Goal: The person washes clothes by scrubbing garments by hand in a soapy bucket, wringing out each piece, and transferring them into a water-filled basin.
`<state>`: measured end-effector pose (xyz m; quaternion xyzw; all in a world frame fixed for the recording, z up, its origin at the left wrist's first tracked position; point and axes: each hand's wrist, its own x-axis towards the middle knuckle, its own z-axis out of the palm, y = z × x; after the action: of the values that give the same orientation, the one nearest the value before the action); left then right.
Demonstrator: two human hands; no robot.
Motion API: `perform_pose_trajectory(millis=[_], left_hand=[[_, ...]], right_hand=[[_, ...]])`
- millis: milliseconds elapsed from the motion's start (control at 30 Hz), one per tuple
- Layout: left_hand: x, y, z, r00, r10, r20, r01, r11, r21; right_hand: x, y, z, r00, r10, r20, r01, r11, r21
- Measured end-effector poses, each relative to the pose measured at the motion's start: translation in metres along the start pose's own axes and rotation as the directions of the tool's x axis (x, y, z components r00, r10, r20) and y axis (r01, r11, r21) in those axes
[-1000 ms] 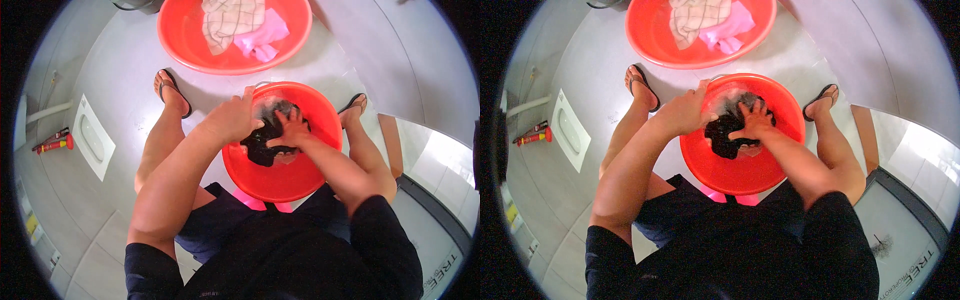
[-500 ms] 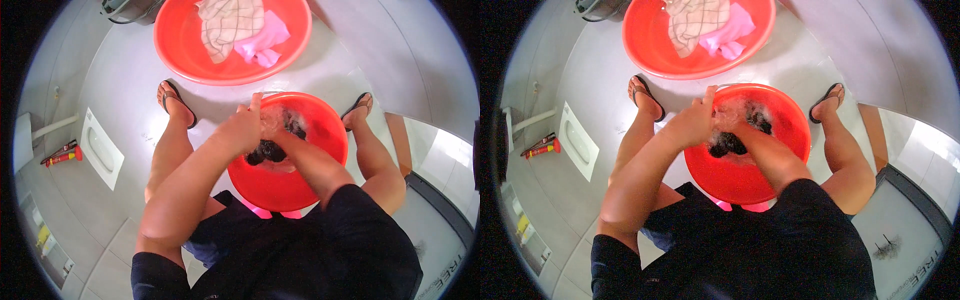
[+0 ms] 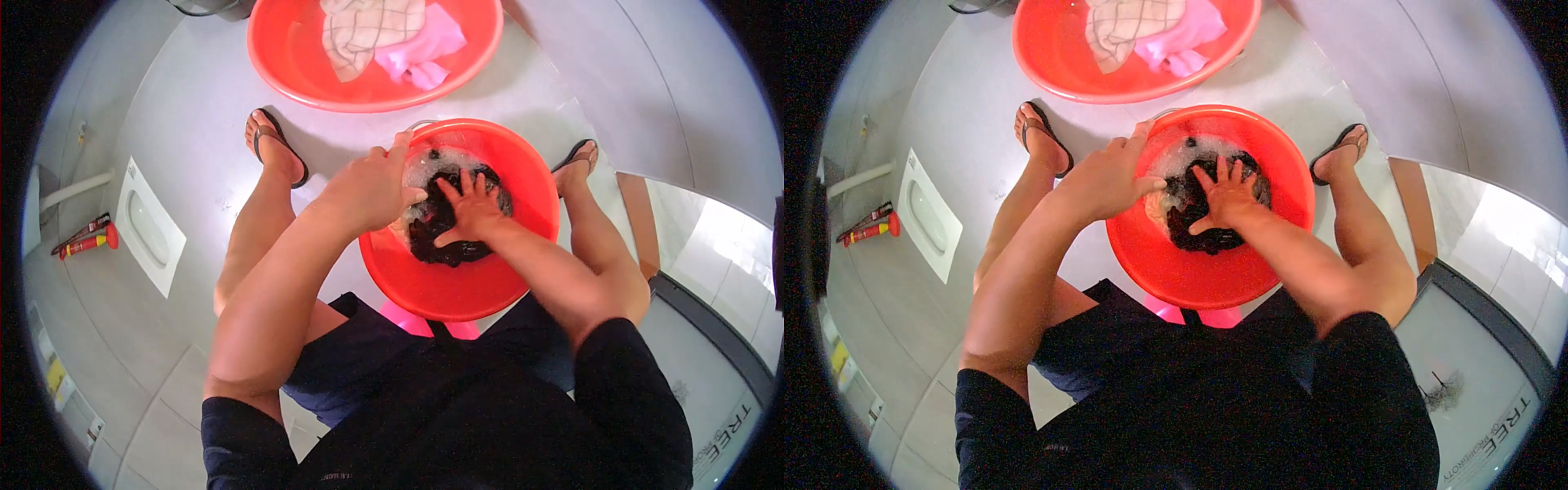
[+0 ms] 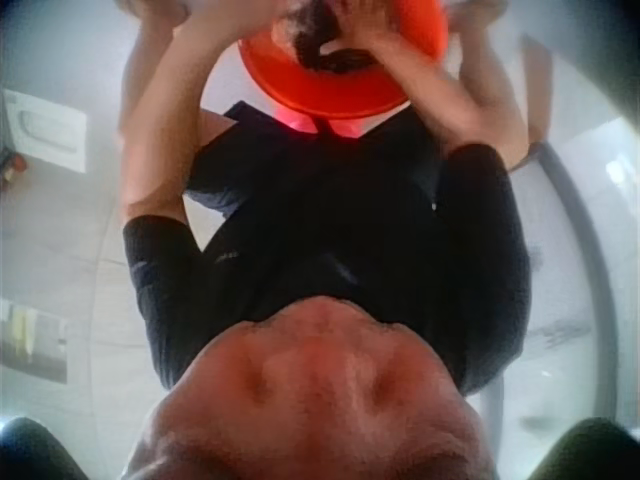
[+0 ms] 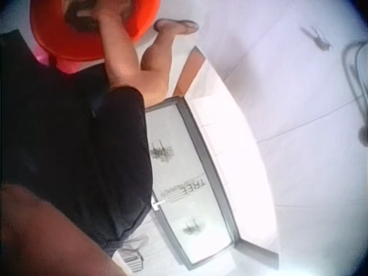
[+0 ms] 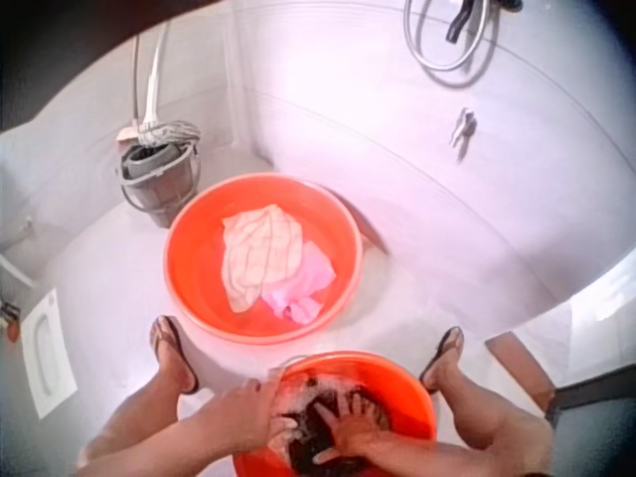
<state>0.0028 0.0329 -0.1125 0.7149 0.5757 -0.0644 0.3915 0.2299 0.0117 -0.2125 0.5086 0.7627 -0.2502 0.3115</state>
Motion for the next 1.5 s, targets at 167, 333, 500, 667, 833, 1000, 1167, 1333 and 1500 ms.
perform_pose_trajectory(millis=[167, 333, 500, 667, 833, 1000, 1167, 1333, 1500], left_hand=[[0.000, 0.011, -0.005, 0.998, 0.061, -0.030, -0.065, 0.984, -0.167], [-0.003, 0.027, -0.003, 0.999, 0.041, -0.009, -0.042, 0.985, -0.167], [0.022, 0.016, 0.001, 0.998, 0.019, 0.066, -0.008, 0.985, -0.172], [0.030, -0.023, 0.003, 0.991, 0.118, 0.060, -0.108, 0.982, -0.157], [0.007, 0.011, -0.004, 1.000, 0.031, 0.004, -0.031, 0.999, -0.026], [0.008, 0.006, 0.001, 0.999, 0.005, -0.039, -0.007, 0.998, -0.055], [0.006, 0.005, 0.004, 0.998, 0.025, -0.061, -0.036, 0.984, -0.174], [-0.004, 0.035, 0.003, 0.988, 0.118, -0.095, -0.129, 0.984, -0.125], [0.017, 0.037, 0.000, 0.999, -0.014, 0.033, 0.014, 1.000, 0.000]], right_hand=[[0.103, -0.004, 0.093, 0.985, 0.000, -0.173, -0.020, 0.993, -0.115], [0.142, -0.074, 0.069, 0.994, -0.083, -0.069, 0.088, 0.993, 0.080], [0.118, -0.085, 0.043, 0.975, -0.199, -0.101, 0.216, 0.957, 0.193], [0.000, -0.031, 0.018, 0.810, -0.534, -0.242, 0.570, 0.814, 0.114], [-0.044, 0.040, -0.012, 0.978, -0.175, 0.117, 0.176, 0.984, 0.002], [-0.004, 0.011, 0.005, 0.978, -0.153, -0.141, 0.117, 0.964, -0.237], [0.081, -0.046, 0.041, 0.994, -0.106, 0.027, 0.108, 0.991, -0.075], [0.145, -0.062, 0.047, 0.996, -0.090, -0.020, 0.091, 0.991, 0.096], [0.124, -0.055, 0.035, 0.986, -0.124, -0.114, 0.156, 0.930, 0.332]])
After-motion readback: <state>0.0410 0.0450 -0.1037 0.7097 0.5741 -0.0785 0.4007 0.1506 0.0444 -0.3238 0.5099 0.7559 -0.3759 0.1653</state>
